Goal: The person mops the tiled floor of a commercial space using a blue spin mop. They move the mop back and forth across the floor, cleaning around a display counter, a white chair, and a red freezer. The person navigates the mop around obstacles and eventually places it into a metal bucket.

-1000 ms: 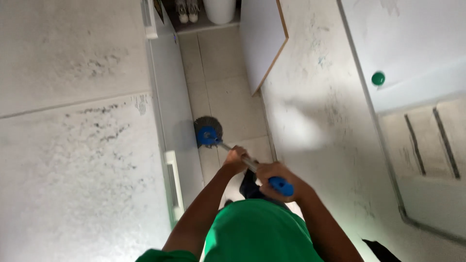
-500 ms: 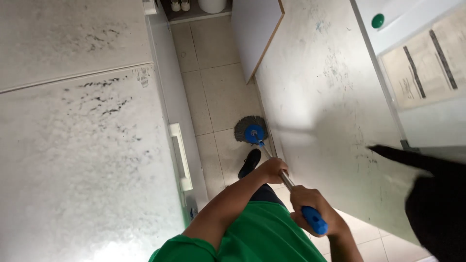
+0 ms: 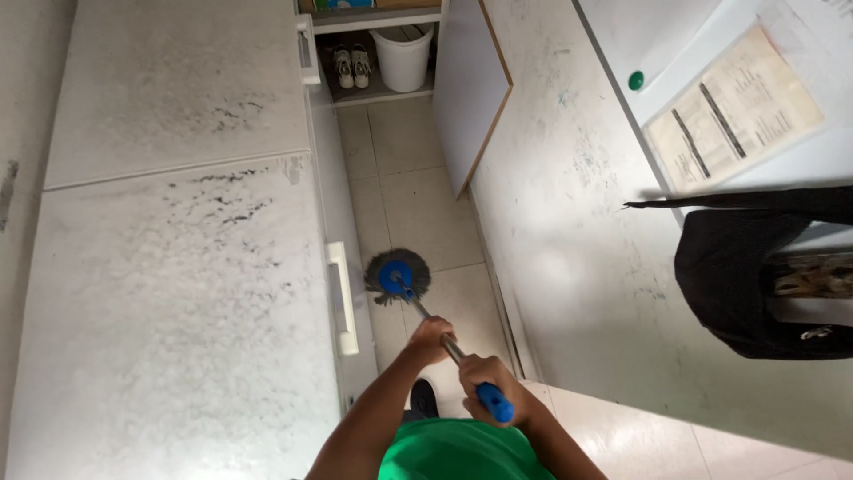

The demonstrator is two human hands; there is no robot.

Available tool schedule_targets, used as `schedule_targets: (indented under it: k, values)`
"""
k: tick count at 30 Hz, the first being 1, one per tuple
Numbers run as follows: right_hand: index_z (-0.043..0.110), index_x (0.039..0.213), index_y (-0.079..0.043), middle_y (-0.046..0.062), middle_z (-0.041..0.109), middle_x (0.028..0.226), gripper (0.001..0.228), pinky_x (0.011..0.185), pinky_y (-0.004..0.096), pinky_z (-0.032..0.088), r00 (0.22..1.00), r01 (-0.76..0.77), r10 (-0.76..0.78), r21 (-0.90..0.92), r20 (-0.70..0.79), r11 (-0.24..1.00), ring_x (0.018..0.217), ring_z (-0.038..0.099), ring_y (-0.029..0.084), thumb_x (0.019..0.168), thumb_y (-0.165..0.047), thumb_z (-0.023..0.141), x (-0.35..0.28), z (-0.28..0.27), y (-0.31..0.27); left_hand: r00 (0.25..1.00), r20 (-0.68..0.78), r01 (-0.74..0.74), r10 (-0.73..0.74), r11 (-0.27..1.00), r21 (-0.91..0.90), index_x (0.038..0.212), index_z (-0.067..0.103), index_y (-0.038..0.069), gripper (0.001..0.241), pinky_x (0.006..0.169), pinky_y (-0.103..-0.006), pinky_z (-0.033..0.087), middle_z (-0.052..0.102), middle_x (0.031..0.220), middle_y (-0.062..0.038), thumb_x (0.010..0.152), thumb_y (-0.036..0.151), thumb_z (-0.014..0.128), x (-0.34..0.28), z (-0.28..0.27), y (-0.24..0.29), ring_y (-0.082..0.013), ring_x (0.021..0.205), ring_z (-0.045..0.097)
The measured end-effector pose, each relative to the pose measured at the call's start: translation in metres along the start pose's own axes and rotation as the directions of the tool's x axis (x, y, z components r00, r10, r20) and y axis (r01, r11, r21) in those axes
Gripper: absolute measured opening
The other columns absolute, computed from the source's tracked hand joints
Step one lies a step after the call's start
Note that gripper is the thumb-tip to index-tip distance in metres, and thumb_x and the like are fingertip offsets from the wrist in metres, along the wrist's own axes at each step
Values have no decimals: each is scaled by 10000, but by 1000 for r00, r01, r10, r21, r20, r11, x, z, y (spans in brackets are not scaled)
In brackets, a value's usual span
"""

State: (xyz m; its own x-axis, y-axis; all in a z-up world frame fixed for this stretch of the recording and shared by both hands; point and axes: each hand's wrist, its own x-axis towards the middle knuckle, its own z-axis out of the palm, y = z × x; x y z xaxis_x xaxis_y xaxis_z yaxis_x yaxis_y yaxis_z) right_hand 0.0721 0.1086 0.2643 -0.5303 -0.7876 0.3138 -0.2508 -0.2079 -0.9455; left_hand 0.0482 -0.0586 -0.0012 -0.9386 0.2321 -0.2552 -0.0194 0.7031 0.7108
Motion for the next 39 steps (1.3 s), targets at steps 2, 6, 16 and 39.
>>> schedule_targets:
  k: [2, 6, 16, 39]
  values:
    - [460, 639, -122, 42, 513, 603, 279, 665, 379, 381, 1000, 3, -3, -14, 12, 1000, 555, 453, 225, 823, -40, 654, -15, 1, 10, 999, -53, -1, 0, 1000, -26, 681, 677, 111, 131, 680, -379, 546, 689, 762, -78, 798, 57, 654, -5, 8, 2, -226, 728, 665]
    - [474, 681, -136, 32, 532, 632, 266, 672, 383, 421, 997, 45, -41, -65, 65, 997, 568, 495, 213, 885, -97, 640, -58, -9, 10, 986, -18, 162, -166, 977, -136, 791, 671, 135, 141, 802, -465, 539, 629, 1009, -108, 898, 175, 589, -10, 44, 20, -319, 883, 660]
    - [427, 619, -110, 46, 508, 587, 286, 616, 371, 390, 980, -181, 159, -194, -123, 964, 553, 439, 235, 803, -20, 627, -214, -41, -115, 992, 69, -76, 103, 946, -315, 759, 678, 108, 277, 811, -385, 509, 636, 903, -100, 965, 214, 527, -29, 179, 187, -251, 936, 626]
    - [462, 592, -120, 26, 436, 547, 374, 583, 342, 407, 980, 184, -169, 156, -102, 971, 469, 419, 242, 878, 0, 671, -276, 10, -49, 958, -218, 214, -188, 972, 101, 688, 527, 184, 281, 844, -452, 574, 567, 744, -27, 875, 387, 585, -133, 232, 110, -238, 876, 666]
